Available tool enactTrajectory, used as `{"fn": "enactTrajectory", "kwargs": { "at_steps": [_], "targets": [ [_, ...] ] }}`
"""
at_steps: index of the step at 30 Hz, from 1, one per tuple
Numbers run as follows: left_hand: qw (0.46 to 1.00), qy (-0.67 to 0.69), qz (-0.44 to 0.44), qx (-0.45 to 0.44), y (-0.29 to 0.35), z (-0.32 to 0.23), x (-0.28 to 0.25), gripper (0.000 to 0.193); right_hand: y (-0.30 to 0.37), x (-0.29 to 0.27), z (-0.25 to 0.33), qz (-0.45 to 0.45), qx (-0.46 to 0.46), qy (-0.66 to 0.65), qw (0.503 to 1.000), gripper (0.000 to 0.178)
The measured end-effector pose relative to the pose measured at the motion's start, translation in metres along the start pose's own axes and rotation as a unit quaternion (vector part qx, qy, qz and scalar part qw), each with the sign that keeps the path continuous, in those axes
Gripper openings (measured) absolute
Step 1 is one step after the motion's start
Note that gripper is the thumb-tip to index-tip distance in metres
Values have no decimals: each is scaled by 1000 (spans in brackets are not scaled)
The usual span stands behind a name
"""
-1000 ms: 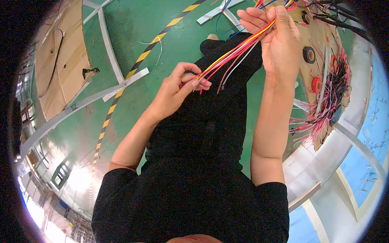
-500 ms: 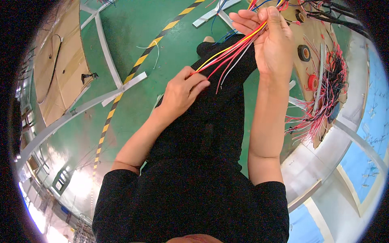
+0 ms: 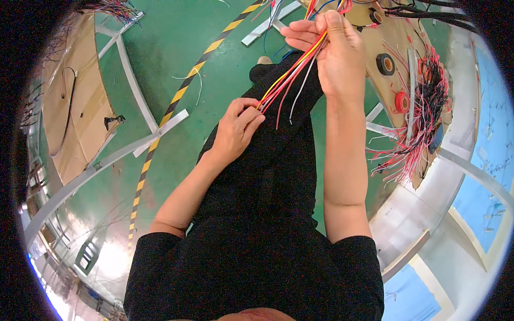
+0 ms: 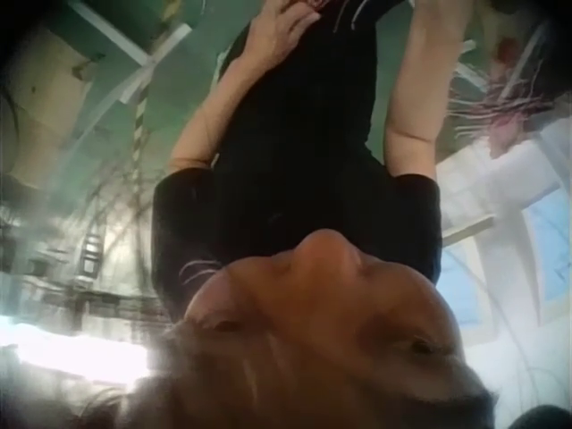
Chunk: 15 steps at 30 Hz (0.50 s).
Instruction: The person assembles a wiring harness by bundling electrical wires, measuring them with a ruler, and taping them together with a tape dispenser.
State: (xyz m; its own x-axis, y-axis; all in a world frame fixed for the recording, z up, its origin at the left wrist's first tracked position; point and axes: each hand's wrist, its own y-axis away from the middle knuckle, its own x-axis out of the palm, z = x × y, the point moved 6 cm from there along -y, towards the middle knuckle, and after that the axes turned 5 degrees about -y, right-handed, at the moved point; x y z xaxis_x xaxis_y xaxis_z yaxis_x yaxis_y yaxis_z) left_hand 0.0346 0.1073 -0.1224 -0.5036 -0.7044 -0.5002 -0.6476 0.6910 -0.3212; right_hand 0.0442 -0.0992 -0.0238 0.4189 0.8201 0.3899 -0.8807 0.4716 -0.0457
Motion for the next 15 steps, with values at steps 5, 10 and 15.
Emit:
{"fn": "enactTrajectory", "kwargs": {
  "at_steps": [5, 10, 15],
  "targets": [
    [1000, 19, 13, 21, 0, 3, -3, 13, -3, -6, 13, 17, -11, 4, 1000, 30],
    [979, 171, -50, -99, -29, 10, -22, 24, 1, -9, 7, 5, 8, 24, 1000, 30],
    [923, 366, 69, -95, -77, -29, 8, 32, 4, -6, 2, 1, 4, 12, 1000, 30]
  ]
}}
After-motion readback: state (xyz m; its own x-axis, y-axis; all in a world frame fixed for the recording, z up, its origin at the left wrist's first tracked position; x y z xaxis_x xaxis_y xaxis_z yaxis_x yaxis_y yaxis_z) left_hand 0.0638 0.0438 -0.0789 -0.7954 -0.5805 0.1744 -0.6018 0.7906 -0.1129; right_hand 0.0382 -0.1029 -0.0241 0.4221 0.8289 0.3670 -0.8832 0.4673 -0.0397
